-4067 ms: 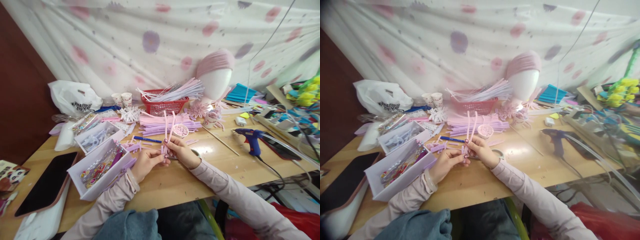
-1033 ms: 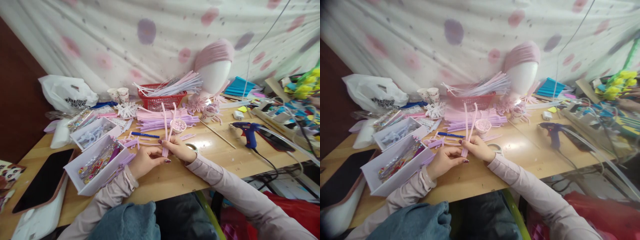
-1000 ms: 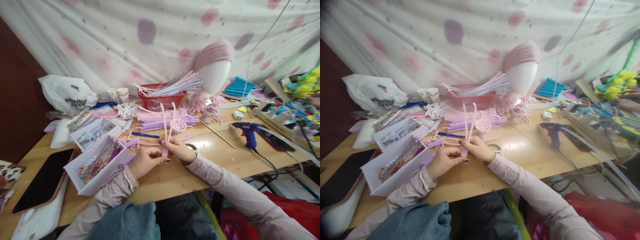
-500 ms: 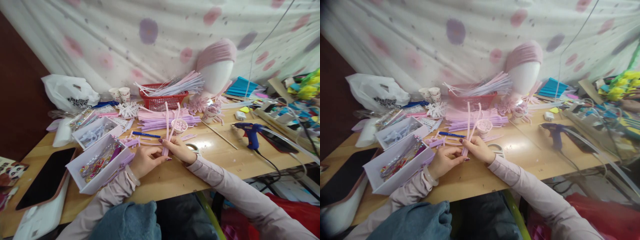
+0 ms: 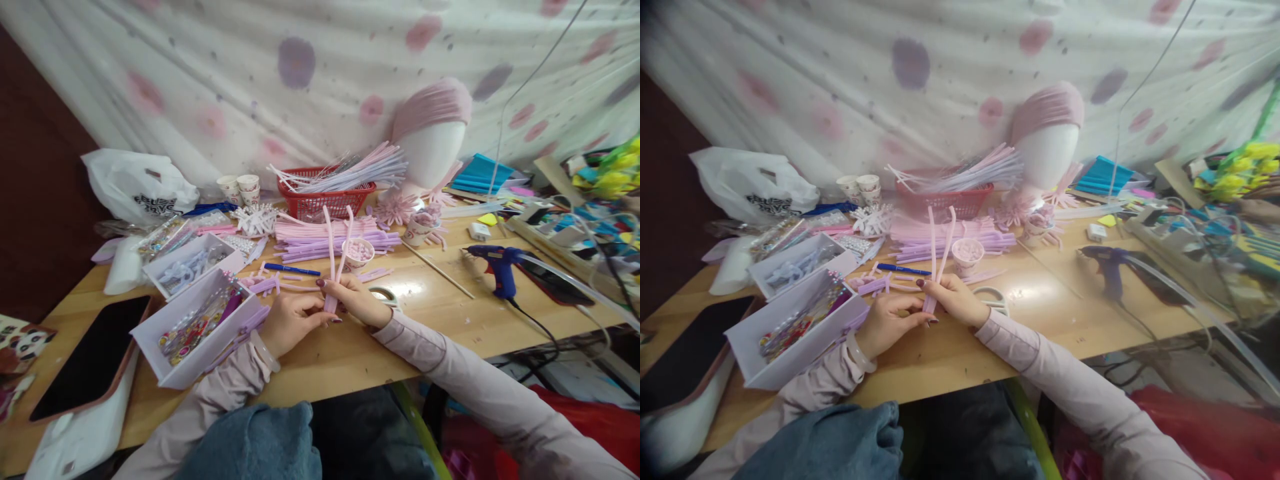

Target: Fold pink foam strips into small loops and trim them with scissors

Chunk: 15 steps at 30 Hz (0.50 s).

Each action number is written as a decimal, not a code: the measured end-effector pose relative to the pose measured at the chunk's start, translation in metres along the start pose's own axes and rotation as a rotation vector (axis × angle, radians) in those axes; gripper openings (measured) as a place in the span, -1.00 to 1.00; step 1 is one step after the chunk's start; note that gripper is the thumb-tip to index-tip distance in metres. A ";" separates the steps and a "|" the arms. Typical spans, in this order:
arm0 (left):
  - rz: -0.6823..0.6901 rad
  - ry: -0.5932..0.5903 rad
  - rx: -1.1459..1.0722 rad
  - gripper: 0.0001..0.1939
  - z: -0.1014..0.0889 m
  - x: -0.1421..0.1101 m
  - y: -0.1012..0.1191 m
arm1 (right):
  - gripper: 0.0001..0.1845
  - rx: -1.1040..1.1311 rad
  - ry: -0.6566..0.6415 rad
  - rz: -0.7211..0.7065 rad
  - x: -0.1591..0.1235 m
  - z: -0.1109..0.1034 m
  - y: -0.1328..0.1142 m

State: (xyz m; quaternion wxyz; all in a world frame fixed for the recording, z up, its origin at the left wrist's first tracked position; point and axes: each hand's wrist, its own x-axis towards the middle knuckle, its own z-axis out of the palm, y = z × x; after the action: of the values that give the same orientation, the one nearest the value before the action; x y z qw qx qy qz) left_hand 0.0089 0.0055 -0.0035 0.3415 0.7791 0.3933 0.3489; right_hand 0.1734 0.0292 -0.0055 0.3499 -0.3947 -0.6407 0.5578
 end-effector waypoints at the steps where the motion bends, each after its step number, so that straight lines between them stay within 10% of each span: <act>1: -0.015 -0.008 -0.016 -0.78 0.000 0.000 0.000 | -0.49 -0.005 0.003 -0.006 0.000 0.000 -0.001; 15: -0.280 -0.234 -0.535 -0.74 0.000 0.005 0.008 | -0.49 -0.070 -0.028 -0.108 -0.003 0.002 -0.007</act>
State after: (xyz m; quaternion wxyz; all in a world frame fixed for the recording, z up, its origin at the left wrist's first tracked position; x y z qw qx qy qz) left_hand 0.0138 0.0059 0.0041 0.6217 0.6348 0.3494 0.2975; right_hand 0.1725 0.0256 0.0009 0.3565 -0.3638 -0.6849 0.5210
